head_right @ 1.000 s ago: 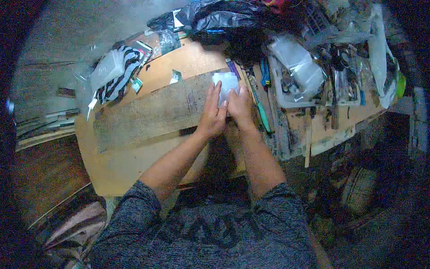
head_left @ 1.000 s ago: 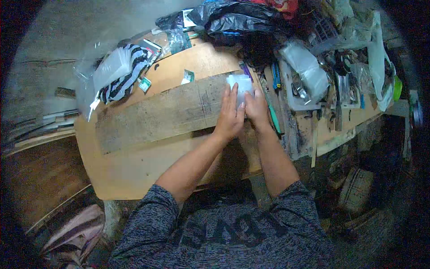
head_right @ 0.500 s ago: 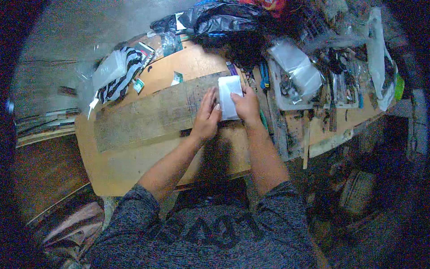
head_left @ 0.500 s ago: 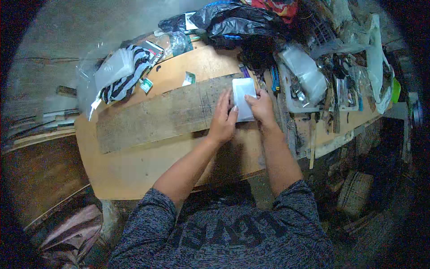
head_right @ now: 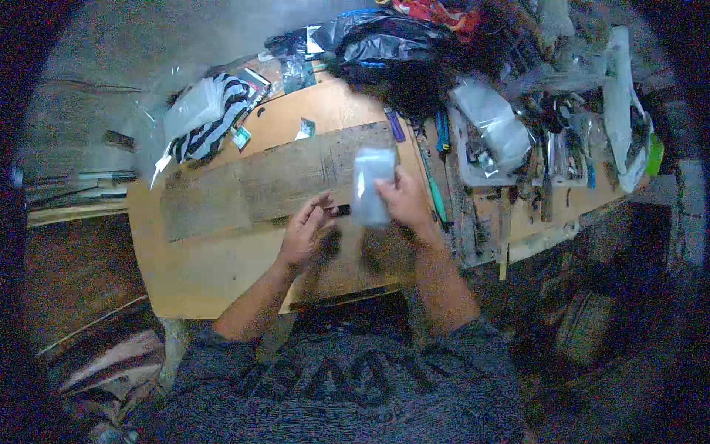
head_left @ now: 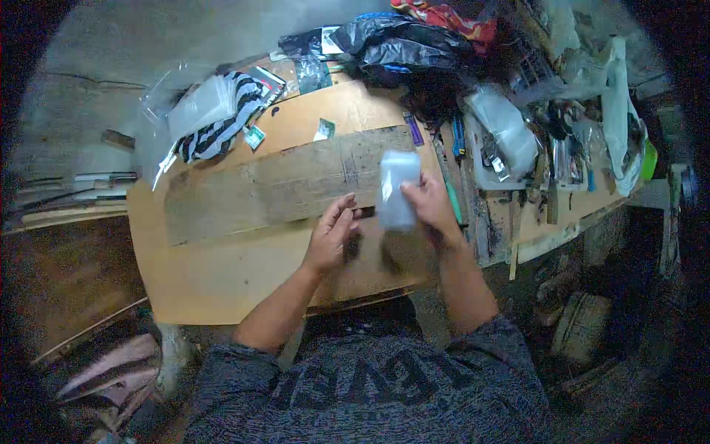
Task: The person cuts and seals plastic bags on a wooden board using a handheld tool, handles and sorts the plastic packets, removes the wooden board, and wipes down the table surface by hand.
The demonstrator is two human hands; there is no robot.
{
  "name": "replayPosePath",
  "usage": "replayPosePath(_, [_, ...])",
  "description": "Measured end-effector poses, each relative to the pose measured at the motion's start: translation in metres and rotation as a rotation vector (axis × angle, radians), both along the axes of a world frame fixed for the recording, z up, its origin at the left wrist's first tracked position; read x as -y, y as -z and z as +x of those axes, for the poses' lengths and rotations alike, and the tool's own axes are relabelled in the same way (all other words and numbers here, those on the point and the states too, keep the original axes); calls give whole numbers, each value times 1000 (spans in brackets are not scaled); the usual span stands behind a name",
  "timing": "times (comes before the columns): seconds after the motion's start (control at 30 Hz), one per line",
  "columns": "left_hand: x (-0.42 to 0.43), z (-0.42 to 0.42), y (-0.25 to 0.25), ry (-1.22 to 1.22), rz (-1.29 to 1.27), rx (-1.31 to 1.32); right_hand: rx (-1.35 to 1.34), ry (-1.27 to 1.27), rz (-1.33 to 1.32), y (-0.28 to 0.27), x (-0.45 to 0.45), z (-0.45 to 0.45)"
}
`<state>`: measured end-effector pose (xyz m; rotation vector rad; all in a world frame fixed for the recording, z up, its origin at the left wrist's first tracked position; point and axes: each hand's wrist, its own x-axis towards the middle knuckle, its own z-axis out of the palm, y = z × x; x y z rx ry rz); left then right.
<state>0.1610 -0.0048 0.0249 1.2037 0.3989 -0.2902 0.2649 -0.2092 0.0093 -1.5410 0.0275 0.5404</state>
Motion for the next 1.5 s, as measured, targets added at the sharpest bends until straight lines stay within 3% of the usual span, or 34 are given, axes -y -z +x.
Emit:
replayPosePath(0.03, [-1,-7,-2,-69,-179,-20,15,-60,52,2,-5,-10])
replayPosePath(0.07, [-2,-16,-4,-70,-180,-15,20,-62,51,0,-6,-24])
replayPosePath(0.13, [-3,-33,-16,-159,-488,-63,-237,-202,240,-23,-19,-54])
replayPosePath(0.27, [-10,-59,-28,-136,-559,-191,-417,-362,354,-14,-35,-93])
replayPosePath(0.3, [-9,-64,-24,-154,-335,-214,-391,-378,341,-13,-38,-99])
replayPosePath(0.4, [-17,-76,-17,-90,-135,-136,-293,-454,233,-2,-42,-108])
replayPosePath(0.73, [-27,-106,-24,-279,-23,-37,-178,-584,107,-16,-48,-142])
replayPosePath(0.9, [-40,-128,-37,-58,122,-66,-57,-756,87,-63,-43,-141])
replayPosePath(1.0, [-45,-140,-53,12,205,-9,-6,-797,-160,-60,-41,-142])
replayPosePath(1.1, [-48,-155,-42,-103,137,83,-93,-721,-193,-41,-43,-139])
replayPosePath(1.17, [-50,-162,-45,-123,141,75,56,-377,7,5,-43,-143])
replayPosePath(1.27, [-44,-167,-56,-185,148,32,-107,-206,149,-37,-56,-156])
replayPosePath(1.43, [-32,-166,-38,-239,155,56,-149,-122,227,-52,-78,-175])
replayPosePath(1.5, [-31,-164,-32,-204,373,214,-172,-136,234,-56,-81,-179])
